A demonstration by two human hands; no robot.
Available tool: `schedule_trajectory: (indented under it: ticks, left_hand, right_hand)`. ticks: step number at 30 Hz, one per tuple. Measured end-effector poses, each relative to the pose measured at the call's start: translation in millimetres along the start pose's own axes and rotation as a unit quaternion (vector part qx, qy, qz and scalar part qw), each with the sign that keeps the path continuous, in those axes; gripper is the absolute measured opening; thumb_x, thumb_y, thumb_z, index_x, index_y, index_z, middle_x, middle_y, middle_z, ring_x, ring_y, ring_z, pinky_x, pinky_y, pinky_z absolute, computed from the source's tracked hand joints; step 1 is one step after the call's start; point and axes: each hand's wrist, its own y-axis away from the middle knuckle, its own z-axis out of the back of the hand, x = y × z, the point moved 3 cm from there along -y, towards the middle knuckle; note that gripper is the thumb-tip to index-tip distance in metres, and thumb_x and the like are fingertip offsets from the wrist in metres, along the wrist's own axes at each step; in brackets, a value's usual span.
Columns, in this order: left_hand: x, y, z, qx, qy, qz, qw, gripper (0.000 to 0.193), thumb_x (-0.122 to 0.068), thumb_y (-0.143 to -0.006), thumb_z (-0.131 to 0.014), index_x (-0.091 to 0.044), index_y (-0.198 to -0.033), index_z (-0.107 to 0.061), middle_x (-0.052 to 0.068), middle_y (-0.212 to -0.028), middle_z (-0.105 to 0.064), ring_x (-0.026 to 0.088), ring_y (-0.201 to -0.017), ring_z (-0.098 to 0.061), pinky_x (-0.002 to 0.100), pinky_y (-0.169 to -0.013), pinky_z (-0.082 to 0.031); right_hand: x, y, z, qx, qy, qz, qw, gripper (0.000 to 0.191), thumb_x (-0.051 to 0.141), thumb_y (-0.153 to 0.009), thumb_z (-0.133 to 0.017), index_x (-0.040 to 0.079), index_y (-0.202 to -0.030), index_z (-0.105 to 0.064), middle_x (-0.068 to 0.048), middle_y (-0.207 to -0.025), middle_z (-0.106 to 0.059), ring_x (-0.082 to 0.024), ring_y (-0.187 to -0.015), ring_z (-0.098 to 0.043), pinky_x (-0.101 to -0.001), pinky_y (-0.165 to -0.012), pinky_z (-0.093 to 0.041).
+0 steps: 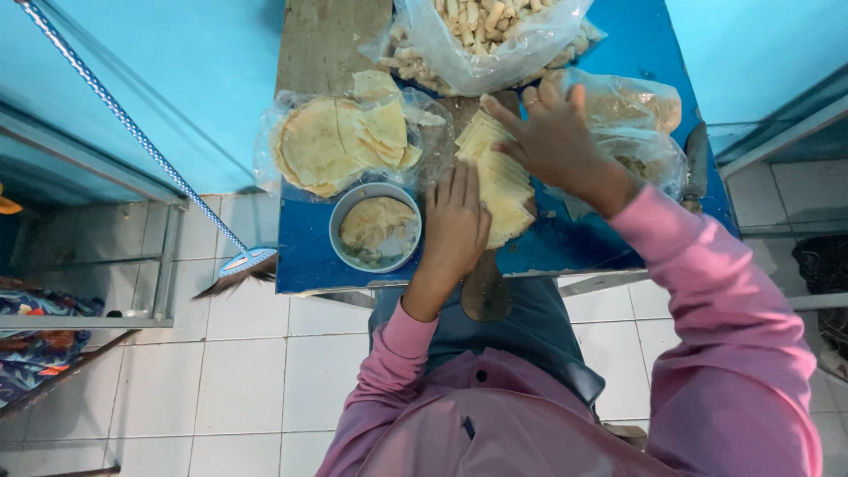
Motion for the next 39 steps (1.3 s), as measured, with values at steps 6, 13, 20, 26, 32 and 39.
schedule_trajectory:
  ticks: [6,13,20,26,32,39]
  left_hand:
    - [-12,14,27,-0.063,0.149,0.005,0.987,0.041,-0.006,-0.101,-0.059,0.004,-0.141,-0.055,0.027,-0.141,-0.054,0.044,-0.132,-0.053,0.046,-0.110,-0.045]
    - [-31,38,43,-0.042,0.092,0.110,0.989,0.034,-0.014,-0.091,-0.073,0.006,-0.117,-0.062,0.022,-0.107,-0.056,0.041,-0.102,-0.055,0.048,-0.089,-0.046]
    - [-34,35,40,-0.014,0.059,0.144,0.988,0.030,-0.014,-0.089,-0.075,0.003,-0.106,-0.057,0.022,-0.105,-0.055,0.043,-0.100,-0.054,0.050,-0.087,-0.044]
    - [-35,35,41,-0.027,0.101,0.150,0.983,0.037,-0.005,-0.089,-0.073,0.002,-0.120,-0.053,0.024,-0.111,-0.055,0.044,-0.102,-0.054,0.050,-0.087,-0.044]
    - [-28,35,36,-0.056,0.196,0.162,0.966,0.045,0.001,-0.088,-0.071,0.006,-0.128,-0.051,0.026,-0.109,-0.055,0.043,-0.095,-0.059,0.048,-0.080,-0.049]
    - [-14,38,42,-0.057,0.189,0.176,0.964,0.036,0.004,-0.089,-0.068,0.003,-0.123,-0.057,0.019,-0.090,-0.060,0.035,-0.077,-0.062,0.044,-0.070,-0.050]
  right_hand:
    - [-20,83,66,-0.087,-0.138,-0.078,0.984,0.069,0.023,-0.099,-0.074,0.017,-0.162,-0.048,-0.019,-0.121,-0.069,-0.042,-0.118,-0.064,-0.0496,-0.095,-0.053]
    - [-21,167,57,-0.049,-0.077,-0.284,0.955,0.041,0.019,-0.096,-0.082,0.012,-0.135,-0.070,-0.021,-0.104,-0.067,-0.040,-0.097,-0.064,-0.0487,-0.078,-0.053]
    - [-22,182,10,-0.105,-0.037,-0.374,0.921,0.039,0.016,-0.086,-0.081,0.012,-0.123,-0.069,-0.014,-0.100,-0.072,-0.036,-0.089,-0.069,-0.0455,-0.073,-0.055]
    - [-25,178,3,-0.226,-0.216,-0.394,0.864,0.037,-0.005,-0.097,-0.075,0.004,-0.130,-0.062,-0.012,-0.107,-0.076,-0.029,-0.090,-0.076,-0.0361,-0.073,-0.060]
    - [-18,175,-1,-0.310,-0.281,-0.344,0.841,0.034,-0.012,-0.104,-0.064,-0.002,-0.136,-0.059,-0.015,-0.115,-0.076,-0.024,-0.097,-0.078,-0.0331,-0.082,-0.062]
    - [-20,184,-9,-0.339,-0.334,-0.401,0.783,0.029,-0.011,-0.109,-0.056,-0.003,-0.137,-0.053,-0.016,-0.107,-0.077,-0.018,-0.086,-0.077,-0.0256,-0.073,-0.056]
